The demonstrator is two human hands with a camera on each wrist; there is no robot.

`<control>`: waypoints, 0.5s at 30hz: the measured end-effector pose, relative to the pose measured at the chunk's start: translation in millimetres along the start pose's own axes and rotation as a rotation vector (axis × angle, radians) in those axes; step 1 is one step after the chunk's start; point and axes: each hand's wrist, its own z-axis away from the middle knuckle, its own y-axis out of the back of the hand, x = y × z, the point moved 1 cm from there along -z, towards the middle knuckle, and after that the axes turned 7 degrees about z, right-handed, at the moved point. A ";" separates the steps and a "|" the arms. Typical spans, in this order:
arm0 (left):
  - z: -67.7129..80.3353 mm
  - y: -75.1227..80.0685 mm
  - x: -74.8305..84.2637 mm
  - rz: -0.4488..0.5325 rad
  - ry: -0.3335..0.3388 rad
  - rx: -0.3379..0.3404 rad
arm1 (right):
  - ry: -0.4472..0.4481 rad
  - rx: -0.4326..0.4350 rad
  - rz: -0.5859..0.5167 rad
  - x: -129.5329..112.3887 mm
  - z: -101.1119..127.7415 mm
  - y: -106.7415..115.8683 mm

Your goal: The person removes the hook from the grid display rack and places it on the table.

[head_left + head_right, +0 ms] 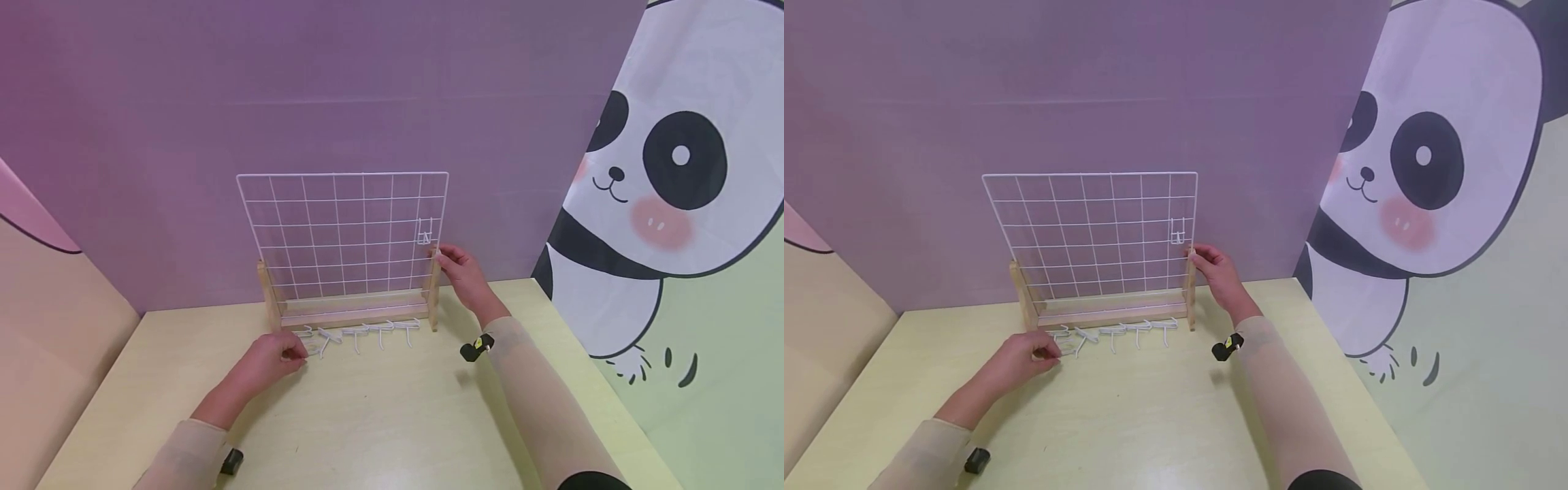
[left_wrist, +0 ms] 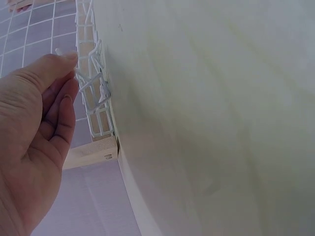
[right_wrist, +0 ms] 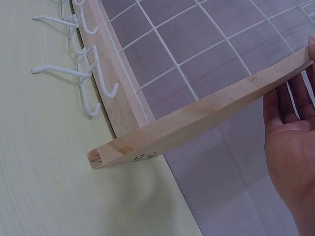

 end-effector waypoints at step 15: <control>-0.2 -1.5 -3.0 -0.019 -0.037 -0.029 | 0.001 -0.015 0.000 4.8 -2.3 2.1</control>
